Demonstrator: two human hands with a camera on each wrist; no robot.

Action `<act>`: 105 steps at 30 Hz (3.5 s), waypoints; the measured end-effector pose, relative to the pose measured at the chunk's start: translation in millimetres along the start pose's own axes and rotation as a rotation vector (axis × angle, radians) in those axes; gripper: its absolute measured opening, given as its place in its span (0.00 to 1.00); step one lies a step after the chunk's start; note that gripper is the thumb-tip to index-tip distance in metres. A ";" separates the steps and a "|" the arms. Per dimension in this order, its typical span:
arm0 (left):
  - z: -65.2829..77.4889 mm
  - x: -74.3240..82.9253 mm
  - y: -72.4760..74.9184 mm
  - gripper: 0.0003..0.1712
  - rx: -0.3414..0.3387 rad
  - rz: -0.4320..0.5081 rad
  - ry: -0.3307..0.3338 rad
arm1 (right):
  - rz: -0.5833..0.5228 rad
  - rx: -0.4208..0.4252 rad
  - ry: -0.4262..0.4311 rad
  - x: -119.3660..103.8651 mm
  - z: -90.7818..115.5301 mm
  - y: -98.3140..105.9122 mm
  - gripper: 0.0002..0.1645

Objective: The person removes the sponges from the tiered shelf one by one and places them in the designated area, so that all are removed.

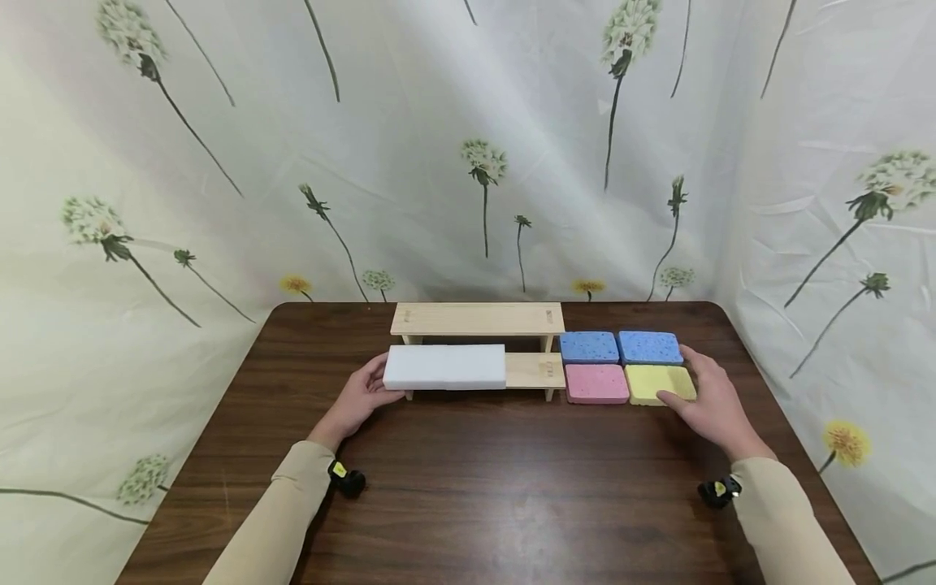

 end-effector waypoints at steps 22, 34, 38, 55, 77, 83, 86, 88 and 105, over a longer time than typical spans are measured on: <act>-0.1 -1.4 -0.8 0.49 -0.010 0.013 -0.016 | -0.135 -0.122 0.316 -120.1 -33.4 -63.6 0.47; -1.5 -0.6 0.5 0.49 -0.011 0.023 -0.014 | -0.195 -0.179 0.374 -156.5 -49.1 -89.8 0.47; -0.5 -0.5 0.2 0.49 -0.017 0.025 -0.014 | -0.175 -0.219 0.369 -163.7 -53.3 -98.7 0.49; -0.2 0.4 1.1 0.48 -0.008 0.002 -0.020 | -0.107 -0.328 0.287 -184.1 -71.5 -120.8 0.57; 0.8 0.9 0.1 0.48 -0.006 -0.002 -0.012 | -0.113 -0.276 0.272 -187.1 -70.3 -127.4 0.50; 1.6 1.9 -0.4 0.48 -0.002 -0.001 -0.012 | -0.128 -0.277 0.252 -185.9 -67.8 -126.5 0.51; 2.0 2.5 -0.7 0.48 -0.005 -0.001 -0.011 | -0.130 -0.265 0.260 -184.6 -65.8 -125.9 0.50; 2.1 2.7 -0.9 0.48 -0.005 0.004 -0.012 | -0.137 -0.260 0.260 -183.5 -64.6 -125.4 0.50; 0.6 -0.8 0.1 0.48 0.004 -0.023 -0.018 | -0.154 -0.252 0.247 -178.5 -54.9 -119.4 0.50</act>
Point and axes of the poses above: each hand's wrist, its own z-axis away from the middle knuckle, its own y-axis out of the back of the hand, x = y × z, the point moved 2 cm from there along -z, towards the middle knuckle, and after that the axes turned 2 degrees about z, right-handed, at the moved point
